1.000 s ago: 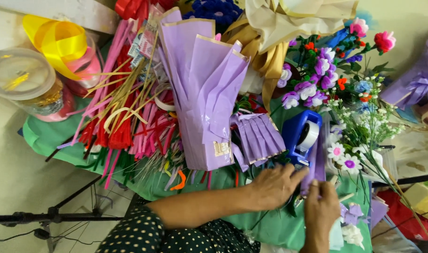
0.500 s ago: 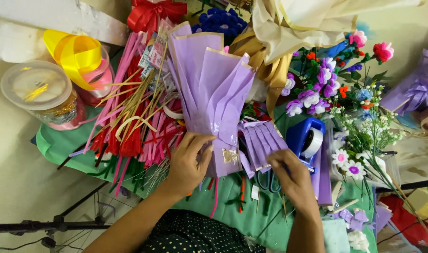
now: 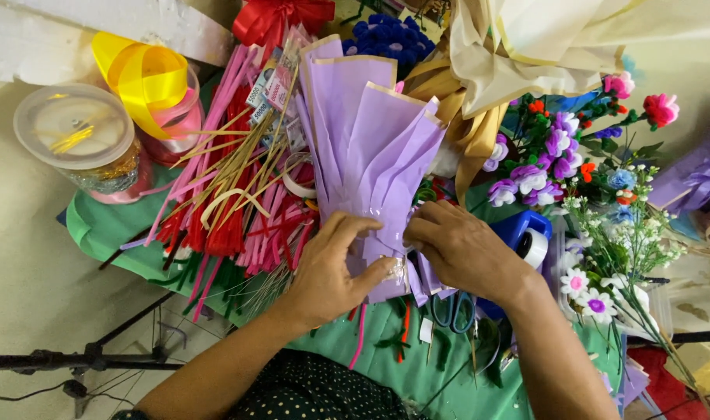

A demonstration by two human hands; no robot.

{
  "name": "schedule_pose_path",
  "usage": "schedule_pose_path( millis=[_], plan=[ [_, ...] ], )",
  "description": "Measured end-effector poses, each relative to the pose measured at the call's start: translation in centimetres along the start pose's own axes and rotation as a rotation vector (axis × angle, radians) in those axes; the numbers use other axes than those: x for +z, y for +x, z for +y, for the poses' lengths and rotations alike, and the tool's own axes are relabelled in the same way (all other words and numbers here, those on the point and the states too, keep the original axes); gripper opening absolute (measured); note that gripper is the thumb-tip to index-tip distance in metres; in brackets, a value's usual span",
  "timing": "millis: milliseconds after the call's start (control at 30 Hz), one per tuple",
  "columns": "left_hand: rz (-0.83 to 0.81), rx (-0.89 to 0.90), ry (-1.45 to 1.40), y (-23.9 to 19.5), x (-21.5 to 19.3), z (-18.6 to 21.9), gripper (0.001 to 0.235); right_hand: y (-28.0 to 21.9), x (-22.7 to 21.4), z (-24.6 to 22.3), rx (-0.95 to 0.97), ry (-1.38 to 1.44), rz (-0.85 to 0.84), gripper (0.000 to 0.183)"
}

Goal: The person assembles a purple paper flower bouquet by hand, folding and securing the purple paper wrap around a bunch of pink fabric flowers and adding decorative pleated paper elements.

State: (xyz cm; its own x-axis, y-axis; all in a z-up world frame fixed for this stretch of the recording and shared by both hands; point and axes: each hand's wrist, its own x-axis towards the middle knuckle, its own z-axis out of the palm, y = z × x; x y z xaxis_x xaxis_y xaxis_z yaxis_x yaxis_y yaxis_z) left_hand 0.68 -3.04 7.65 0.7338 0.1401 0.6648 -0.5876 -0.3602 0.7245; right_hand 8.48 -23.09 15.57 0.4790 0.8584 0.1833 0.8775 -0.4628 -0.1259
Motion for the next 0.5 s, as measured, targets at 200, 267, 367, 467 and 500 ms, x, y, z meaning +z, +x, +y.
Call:
schedule_pose_path(
  millis=[200,267,367,467,500],
  plan=[
    [-0.156,0.031,0.251,1.8,-0.1,1.4,0.025,0.5,-0.6,-1.4,-0.061,-0.357,-0.086,0.007],
    [-0.159,0.044,0.265,2.2,-0.3,1.5,0.020,0.5,-0.8,-1.8,-0.051,-0.382,-0.095,0.006],
    [-0.163,0.080,0.288,2.6,-0.5,1.9,0.011,0.8,-1.6,-2.4,-0.035,-0.414,-0.095,0.009],
    [-0.158,0.121,0.299,2.7,-0.6,2.2,0.009,0.8,-2.0,-2.5,-0.021,-0.387,-0.079,0.012],
    [-0.149,0.140,0.302,2.8,-0.6,2.3,0.009,0.9,-2.0,-2.3,-0.014,-0.357,-0.071,0.013]
  ],
)
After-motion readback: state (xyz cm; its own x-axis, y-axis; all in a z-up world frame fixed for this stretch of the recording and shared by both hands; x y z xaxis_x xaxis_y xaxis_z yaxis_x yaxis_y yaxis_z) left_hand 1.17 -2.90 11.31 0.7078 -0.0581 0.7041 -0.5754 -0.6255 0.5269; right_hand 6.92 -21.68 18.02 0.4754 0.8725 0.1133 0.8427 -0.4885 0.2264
